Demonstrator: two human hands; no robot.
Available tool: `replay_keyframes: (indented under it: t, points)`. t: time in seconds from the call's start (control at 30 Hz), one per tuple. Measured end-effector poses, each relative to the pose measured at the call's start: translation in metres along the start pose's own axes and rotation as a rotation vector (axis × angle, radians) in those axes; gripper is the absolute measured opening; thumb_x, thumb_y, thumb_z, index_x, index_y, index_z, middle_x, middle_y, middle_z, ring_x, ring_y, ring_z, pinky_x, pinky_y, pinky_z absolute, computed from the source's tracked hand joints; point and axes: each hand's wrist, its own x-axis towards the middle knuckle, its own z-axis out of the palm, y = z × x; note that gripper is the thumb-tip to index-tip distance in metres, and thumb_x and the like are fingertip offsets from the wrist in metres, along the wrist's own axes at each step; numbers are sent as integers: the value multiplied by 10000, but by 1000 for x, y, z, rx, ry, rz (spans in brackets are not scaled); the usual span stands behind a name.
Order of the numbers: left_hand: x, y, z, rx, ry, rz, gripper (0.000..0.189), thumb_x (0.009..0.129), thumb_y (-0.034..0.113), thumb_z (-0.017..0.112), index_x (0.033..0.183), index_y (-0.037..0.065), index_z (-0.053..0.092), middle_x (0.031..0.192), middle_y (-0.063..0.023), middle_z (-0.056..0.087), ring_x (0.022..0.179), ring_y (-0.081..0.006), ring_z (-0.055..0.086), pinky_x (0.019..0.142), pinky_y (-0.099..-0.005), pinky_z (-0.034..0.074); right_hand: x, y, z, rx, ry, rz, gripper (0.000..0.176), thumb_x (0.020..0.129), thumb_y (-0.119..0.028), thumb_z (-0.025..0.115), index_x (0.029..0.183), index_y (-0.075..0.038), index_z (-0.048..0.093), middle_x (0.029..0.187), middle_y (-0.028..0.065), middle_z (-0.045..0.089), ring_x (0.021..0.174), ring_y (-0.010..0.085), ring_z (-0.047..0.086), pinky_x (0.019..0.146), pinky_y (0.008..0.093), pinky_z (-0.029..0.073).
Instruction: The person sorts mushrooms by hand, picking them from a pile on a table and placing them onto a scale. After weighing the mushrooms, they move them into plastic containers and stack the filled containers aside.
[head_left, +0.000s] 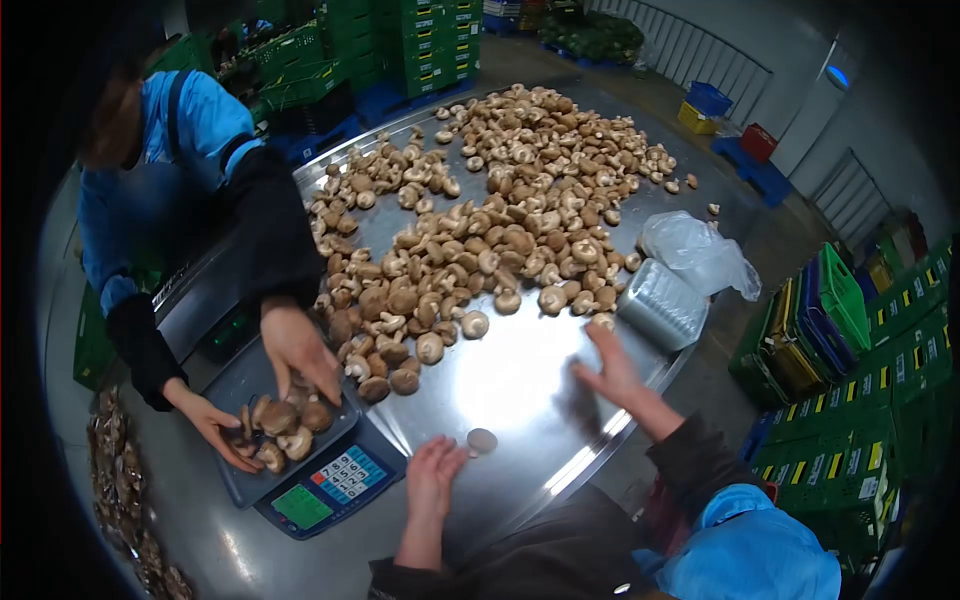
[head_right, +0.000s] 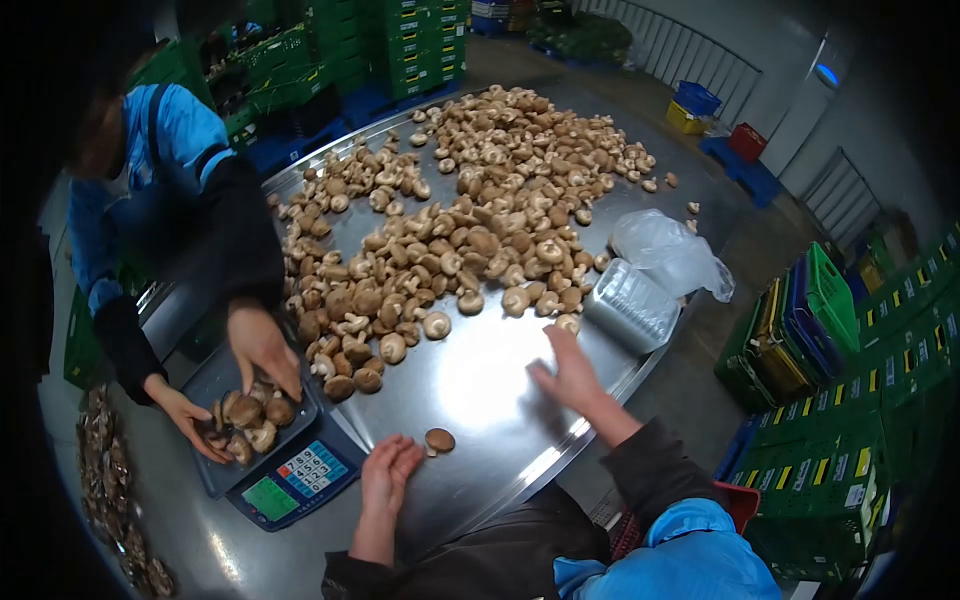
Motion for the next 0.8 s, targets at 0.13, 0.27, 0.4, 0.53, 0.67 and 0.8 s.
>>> replay_keyframes:
  t: [0.13,0.27,0.4,0.53,0.67,0.8]
  points:
    - [41,-14,28,244,-30,228,338,922,61,525,1241,-45,486,1270,-222,509,1157,-342,543,985,-422,457,15,67,-65,-358,142,64,737,719,-205,768,1310,53,410,1348,272,426,1277,424,396,1091,450,317]
    - [5,-32,70,1693,-388,880,476,806,130,653,1265,67,541,1358,-174,469,1259,-339,460,998,-433,385,6,130,-99,-497,142,180,819,648,-205,818,1317,52,421,1383,264,413,1307,411,376,1095,437,318]
    - [6,-59,50,1831,-470,1018,407,771,97,654,1170,73,580,1275,-158,519,1169,-359,497,963,-444,390,9,164,-121,-408,0,230,991,585,-293,857,1386,27,368,1441,253,356,1348,404,333,1129,437,285]
    - [56,-60,22,1576,-537,825,382,761,90,658,1134,53,584,1200,-146,554,1095,-379,510,950,-462,386,28,160,-140,-359,-108,276,1140,469,-342,911,1407,-23,348,1419,245,385,1330,396,360,1119,427,304]
    - [77,-10,70,1553,-48,989,346,769,94,651,1093,11,560,1227,-191,518,1148,-388,470,974,-510,354,28,153,-140,-294,-57,252,1095,450,-327,915,1362,-15,396,1348,231,457,1273,387,421,1087,421,341]
    - [73,17,116,1464,207,1199,470,714,80,714,1152,22,552,1252,-200,508,1223,-396,427,1029,-482,341,22,154,-135,-316,7,216,1090,434,-328,926,1334,22,421,1268,229,507,1212,385,465,1059,426,365]
